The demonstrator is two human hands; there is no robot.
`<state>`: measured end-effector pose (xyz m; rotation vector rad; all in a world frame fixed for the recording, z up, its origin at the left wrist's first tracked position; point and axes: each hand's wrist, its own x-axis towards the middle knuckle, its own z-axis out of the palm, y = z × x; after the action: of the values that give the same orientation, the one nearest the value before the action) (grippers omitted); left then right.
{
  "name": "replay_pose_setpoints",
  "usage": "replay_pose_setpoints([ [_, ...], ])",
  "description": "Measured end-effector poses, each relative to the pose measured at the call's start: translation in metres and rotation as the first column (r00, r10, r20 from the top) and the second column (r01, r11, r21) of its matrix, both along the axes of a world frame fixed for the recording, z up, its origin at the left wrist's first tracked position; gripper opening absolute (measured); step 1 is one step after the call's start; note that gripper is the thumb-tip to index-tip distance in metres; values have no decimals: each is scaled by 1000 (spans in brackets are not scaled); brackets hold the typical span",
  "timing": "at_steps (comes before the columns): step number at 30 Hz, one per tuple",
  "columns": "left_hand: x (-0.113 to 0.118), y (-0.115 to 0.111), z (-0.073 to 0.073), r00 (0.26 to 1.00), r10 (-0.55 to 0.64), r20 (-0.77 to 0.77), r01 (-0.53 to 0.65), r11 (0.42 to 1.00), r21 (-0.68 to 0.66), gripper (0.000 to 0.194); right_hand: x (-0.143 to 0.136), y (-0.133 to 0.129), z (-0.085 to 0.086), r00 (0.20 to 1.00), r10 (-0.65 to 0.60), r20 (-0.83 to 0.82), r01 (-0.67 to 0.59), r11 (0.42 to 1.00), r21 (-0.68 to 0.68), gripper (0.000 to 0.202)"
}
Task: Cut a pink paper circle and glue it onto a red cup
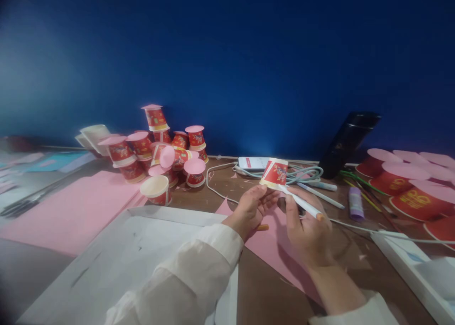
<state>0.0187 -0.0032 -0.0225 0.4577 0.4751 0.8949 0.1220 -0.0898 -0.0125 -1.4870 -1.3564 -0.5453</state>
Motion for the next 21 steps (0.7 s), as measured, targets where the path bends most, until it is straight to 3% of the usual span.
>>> replay_pose_setpoints([
  [21,1,-1,1,1000,10,-27,-10,1000,5,16,4,1,-6,999,-2,35,4,999,-53,26],
])
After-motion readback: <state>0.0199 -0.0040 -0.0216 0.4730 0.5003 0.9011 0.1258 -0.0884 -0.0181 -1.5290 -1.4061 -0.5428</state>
